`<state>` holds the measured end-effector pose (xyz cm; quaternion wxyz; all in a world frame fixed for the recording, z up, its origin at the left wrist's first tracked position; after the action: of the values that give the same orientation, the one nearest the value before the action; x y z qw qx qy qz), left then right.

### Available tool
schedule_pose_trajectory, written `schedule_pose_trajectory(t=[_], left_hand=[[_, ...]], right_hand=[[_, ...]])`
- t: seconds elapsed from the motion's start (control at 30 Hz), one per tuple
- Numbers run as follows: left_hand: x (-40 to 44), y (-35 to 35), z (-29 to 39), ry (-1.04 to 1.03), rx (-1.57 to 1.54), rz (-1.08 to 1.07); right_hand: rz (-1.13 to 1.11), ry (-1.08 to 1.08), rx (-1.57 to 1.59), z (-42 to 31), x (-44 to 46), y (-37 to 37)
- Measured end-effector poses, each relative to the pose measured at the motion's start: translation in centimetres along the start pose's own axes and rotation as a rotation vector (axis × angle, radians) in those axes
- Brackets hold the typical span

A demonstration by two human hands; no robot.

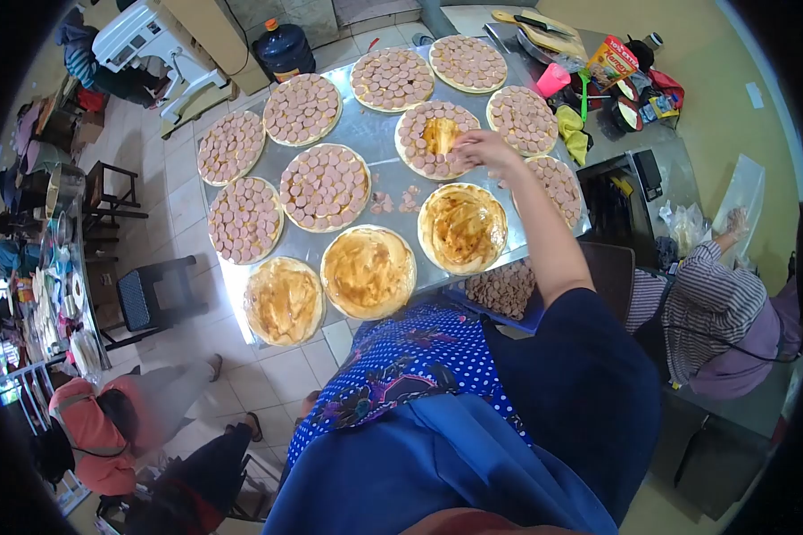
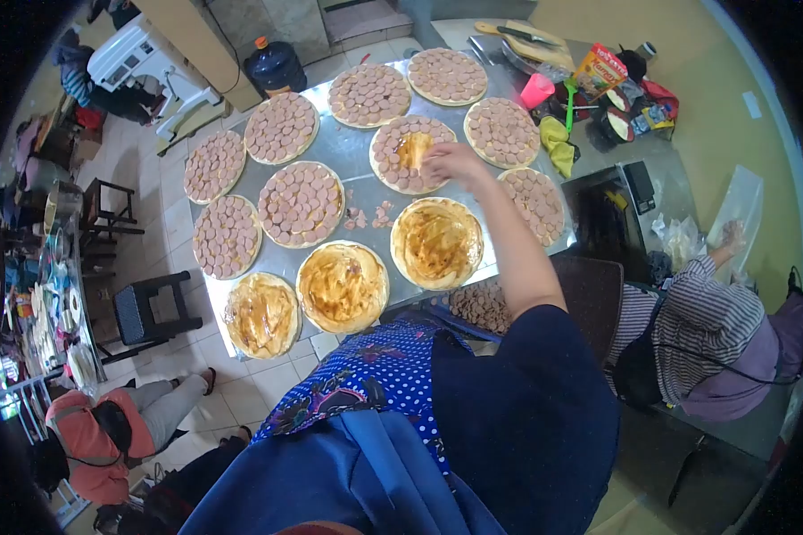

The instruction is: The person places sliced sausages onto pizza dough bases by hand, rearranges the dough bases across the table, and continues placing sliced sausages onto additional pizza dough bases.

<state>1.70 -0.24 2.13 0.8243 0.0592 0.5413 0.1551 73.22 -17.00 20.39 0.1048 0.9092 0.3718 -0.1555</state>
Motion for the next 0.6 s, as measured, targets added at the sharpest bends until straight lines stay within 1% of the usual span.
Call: schedule_pose_trajectory(t=[0.03,0.1,0.13,0.2,0.3,0.33,0.4,0.43,0.5,0.53,0.6], left_hand=[[-0.1,-0.1,0.1,0.019,-0.01,0.003],[-0.2,-0.2,0.3,0.056,-0.028,0.01],[-0.2,-0.3,0.3,0.073,-0.036,0.012],[-0.3,-0.3,0.2,0.106,-0.05,0.017],[-0.3,-0.3,-0.2,0.157,-0.072,0.027],[0.1,-0.2,-0.4,0.082,-0.111,0.017],[0.8,-0.4,-1.0,0.082,-0.168,0.016],[0.9,-0.4,-0.7,0.074,-0.221,0.014],[0.9,-0.6,-0.8,0.084,-0.18,0.043],[0.9,-0.8,-0.9,0.074,-0.15,0.052],[0.6,-1.1,-1.1,0.067,-0.126,0.064]], right_hand=[[0.06,-0.009,-0.092,0.0,-0.6,2.0],[0.14,-0.038,-0.222,3.0,-0.1,5.8],[0.134,-0.041,-0.226,4.5,-0.1,6.7],[0.262,0.082,-0.734,5.2,-0.4,7.7],[0.232,0.04,-0.661,5.0,-1.1,7.3],[0.225,0.038,-0.661,4.3,-1.3,7.1],[0.245,-0.054,-0.652,3.6,-1.8,6.7],[0.239,-0.054,-0.653,4.7,-1.3,7.3],[0.328,0.122,-1.023,5.1,-0.6,8.1],[0.322,0.127,-1.026,5.2,-0.5,8.2],[0.404,0.267,-1.157,4.9,-0.7,8.0]])
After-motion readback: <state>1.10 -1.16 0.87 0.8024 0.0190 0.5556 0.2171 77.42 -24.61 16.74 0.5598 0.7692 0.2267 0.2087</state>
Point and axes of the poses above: each hand's wrist, its own x-axis towards the middle knuckle, its own y-axis out of the back of the hand, z = x × y, the point moved 3 cm from there along x, towards the middle knuckle, and after that the axes turned 8 degrees about y, right-handed, at the moved point
